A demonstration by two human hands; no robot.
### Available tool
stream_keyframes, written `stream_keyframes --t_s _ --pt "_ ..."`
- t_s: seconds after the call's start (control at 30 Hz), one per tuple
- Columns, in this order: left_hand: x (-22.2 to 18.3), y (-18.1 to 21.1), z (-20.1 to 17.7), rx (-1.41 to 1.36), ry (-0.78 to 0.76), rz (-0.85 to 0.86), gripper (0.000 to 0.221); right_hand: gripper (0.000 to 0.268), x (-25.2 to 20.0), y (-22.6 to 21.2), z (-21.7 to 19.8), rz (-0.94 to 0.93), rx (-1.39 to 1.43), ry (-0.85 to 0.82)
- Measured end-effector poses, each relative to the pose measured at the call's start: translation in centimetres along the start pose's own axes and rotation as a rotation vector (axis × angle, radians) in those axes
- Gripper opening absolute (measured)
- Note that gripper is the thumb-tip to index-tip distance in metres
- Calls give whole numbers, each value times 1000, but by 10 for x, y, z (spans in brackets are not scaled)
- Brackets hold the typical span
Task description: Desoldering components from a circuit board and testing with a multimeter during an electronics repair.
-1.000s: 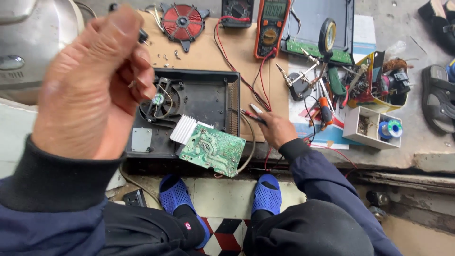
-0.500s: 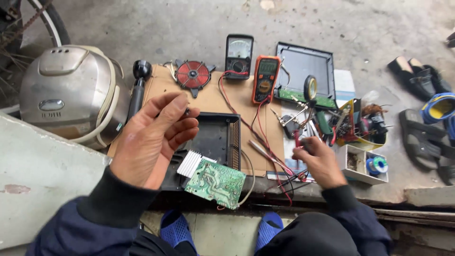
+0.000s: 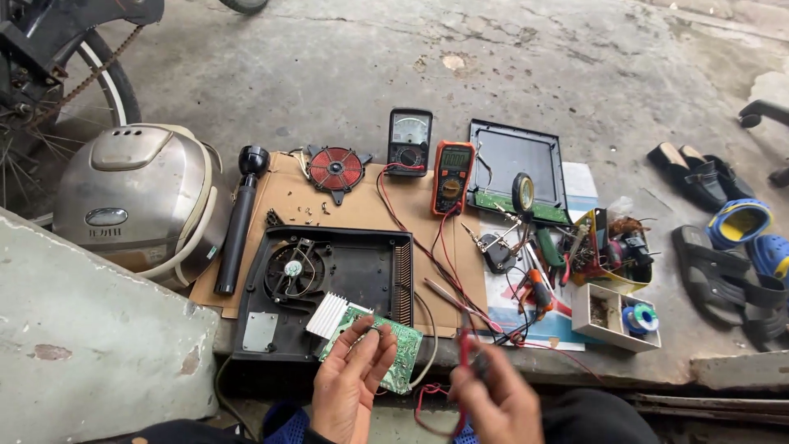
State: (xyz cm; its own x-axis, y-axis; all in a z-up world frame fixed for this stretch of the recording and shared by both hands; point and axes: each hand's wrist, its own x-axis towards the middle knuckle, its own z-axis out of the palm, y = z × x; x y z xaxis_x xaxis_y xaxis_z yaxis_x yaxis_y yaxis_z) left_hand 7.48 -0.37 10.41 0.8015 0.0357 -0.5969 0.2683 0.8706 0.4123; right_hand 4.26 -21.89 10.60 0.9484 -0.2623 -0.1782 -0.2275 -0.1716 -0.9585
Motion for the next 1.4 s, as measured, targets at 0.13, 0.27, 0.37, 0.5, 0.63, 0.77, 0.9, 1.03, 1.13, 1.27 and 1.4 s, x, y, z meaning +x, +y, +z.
stream_keyframes --t_s 0.13,0.27,0.37,0.5,0.63,0.77,0.9,1.03,1.13,1.27,1.4 --pt "10 -8 -13 16 -18 -10 44 50 -13 120 21 58 7 -17" --pt "2 -19 -7 70 -14 1 37 47 -28 130 19 59 -39 85" --pt "-8 -24 -3 99 26 20 36 41 -41 104 18 192 6 39" --pt "1 -27 -15 107 44 78 35 39 -51 96 33 169 194 -24" --pt "16 -26 -35 111 14 120 32 40 -67 97 44 131 284 -139" --pt "24 -18 -42 118 3 160 36 38 -84 102 52 178 147 -283" --pt "25 -14 -41 115 29 154 35 38 -73 141 53 -224 196 -970" --pt "25 -16 -41 137 29 135 37 42 -56 178 56 -191 188 -1050" --pt "24 -16 -38 148 33 94 39 47 -47 197 57 -151 176 -1174" --pt "22 -15 -36 133 44 99 37 44 -46 58 4 -90 173 -775" --pt "22 -15 -35 136 43 86 37 49 -18 -46 -163 -401 327 -149"
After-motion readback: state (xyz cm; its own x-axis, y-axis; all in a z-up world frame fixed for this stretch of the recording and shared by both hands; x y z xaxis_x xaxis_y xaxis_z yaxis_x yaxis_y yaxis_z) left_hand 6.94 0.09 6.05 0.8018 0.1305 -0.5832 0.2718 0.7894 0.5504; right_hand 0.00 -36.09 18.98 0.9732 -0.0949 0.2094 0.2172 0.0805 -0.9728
